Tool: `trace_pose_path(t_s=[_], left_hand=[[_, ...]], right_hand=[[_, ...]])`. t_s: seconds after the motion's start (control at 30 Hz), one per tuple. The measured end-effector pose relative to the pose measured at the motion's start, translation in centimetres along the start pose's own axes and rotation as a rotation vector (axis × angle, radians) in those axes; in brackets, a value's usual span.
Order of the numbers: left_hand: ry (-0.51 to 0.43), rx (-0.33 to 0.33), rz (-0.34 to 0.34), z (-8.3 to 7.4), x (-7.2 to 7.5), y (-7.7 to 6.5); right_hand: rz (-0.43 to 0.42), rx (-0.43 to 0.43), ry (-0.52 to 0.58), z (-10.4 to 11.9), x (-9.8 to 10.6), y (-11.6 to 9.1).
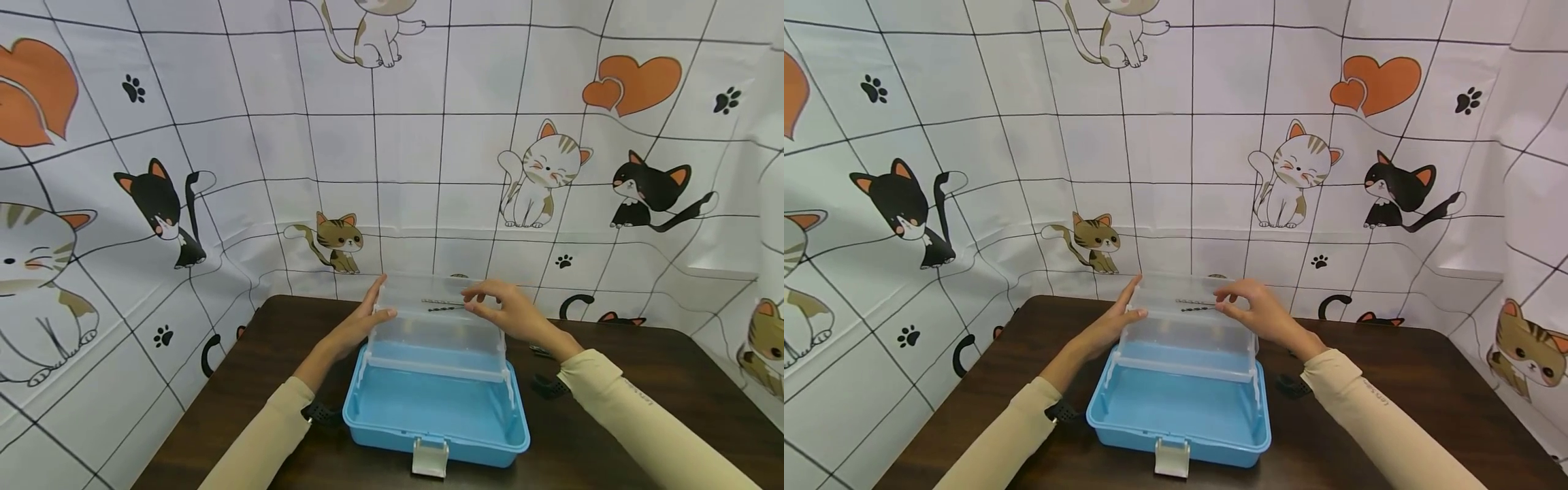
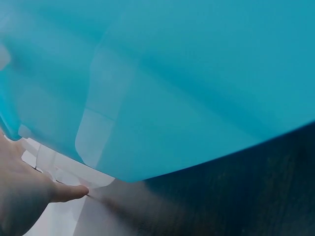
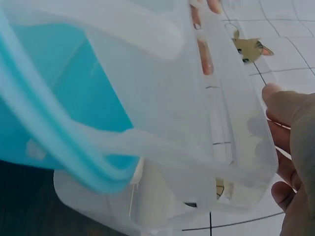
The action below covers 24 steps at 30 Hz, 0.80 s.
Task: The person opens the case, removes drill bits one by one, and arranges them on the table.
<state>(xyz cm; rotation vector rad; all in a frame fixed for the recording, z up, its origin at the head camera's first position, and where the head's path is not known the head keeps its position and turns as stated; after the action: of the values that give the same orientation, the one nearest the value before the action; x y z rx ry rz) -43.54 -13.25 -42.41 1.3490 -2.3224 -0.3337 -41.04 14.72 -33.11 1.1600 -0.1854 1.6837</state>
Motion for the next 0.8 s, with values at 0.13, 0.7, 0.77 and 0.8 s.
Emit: trace_pose_path(t_s=[0.13,0.7,0.77,0.8], left_hand=[[-0.007,0.008,0.004,0.2,-0.3,-0.1],[0.006,0.014,0.0,0.0,0.0,0.1],[0.005,0.018,0.0,0.0,0.1,0.0],[0.004,0.019,-0.001,0.0,0.1,-0.1]], right_hand=[[0.049,0.02,-0.009,0.2,-0.8,0.3],[0.14,0.09,-0.043,1.0,-1.3,1.4],[0.165,0.092,-0.066,1.3,-1.5,1.5],[0.176,0.091,-0.078,1.5,-1.5,1.5]])
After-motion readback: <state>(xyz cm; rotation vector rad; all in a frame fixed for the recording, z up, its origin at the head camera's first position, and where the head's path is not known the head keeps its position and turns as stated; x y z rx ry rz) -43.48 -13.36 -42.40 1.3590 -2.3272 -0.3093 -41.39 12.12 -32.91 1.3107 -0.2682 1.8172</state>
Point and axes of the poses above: each hand's wrist, its own y-axis towards the middle knuckle, its own x-axis out of the back of the hand, z = x × y, the point moved 7 cm from there along y, towards the middle knuckle, and after that the axes turned 14 degrees about -x, right-handed, at the moved point
